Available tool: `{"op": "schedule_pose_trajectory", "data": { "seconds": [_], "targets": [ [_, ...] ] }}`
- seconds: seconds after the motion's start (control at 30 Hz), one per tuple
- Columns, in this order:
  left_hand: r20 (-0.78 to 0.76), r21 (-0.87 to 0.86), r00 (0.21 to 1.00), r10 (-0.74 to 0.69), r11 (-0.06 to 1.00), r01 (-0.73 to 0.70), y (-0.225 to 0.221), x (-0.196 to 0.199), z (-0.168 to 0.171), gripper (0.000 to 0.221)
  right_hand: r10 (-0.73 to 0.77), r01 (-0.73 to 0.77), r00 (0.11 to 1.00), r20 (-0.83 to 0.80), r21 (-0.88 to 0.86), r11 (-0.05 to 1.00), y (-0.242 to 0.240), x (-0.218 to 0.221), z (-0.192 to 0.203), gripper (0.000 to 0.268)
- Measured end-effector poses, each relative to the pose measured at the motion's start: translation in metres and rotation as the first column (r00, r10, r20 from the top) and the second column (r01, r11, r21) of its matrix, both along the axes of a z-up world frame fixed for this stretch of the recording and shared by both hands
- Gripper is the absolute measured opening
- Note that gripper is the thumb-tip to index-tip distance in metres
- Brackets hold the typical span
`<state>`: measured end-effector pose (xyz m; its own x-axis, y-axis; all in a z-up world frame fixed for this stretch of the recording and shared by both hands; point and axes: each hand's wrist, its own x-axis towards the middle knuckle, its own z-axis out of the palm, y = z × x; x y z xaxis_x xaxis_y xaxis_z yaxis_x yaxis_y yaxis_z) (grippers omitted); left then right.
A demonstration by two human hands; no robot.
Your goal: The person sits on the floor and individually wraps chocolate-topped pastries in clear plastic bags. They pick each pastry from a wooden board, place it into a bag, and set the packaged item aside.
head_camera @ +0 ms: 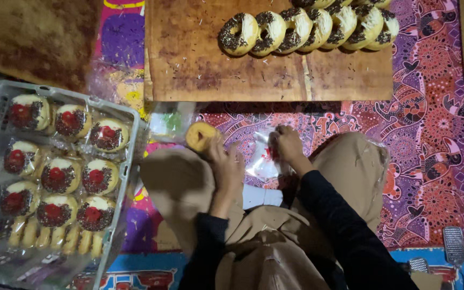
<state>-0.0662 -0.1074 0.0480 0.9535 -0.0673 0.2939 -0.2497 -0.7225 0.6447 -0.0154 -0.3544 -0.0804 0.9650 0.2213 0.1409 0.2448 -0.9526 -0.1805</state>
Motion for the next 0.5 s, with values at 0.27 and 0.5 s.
{"op": "schedule_pose_trajectory", "data": {
  "seconds": [0.27, 0.5],
  "targets": [
    [-0.276, -0.483, 0.941, -0.194, 0.875, 0.039, -0.049, 0.020, -0.041, 0.055, 0.520, -0.540, 0.835, 0.178, 0.088, 0.837, -0.002, -0.042, 0.110, 0.035],
    [-0.431, -0.368, 0.823, -0.370, 0.905, 0.215, -0.073, 0.002, -0.006, 0.039, 0.464, -0.470, 0.883, 0.076, 0.141, 0.871, -0.019, -0.089, 0.137, 0.034]
  ]
}}
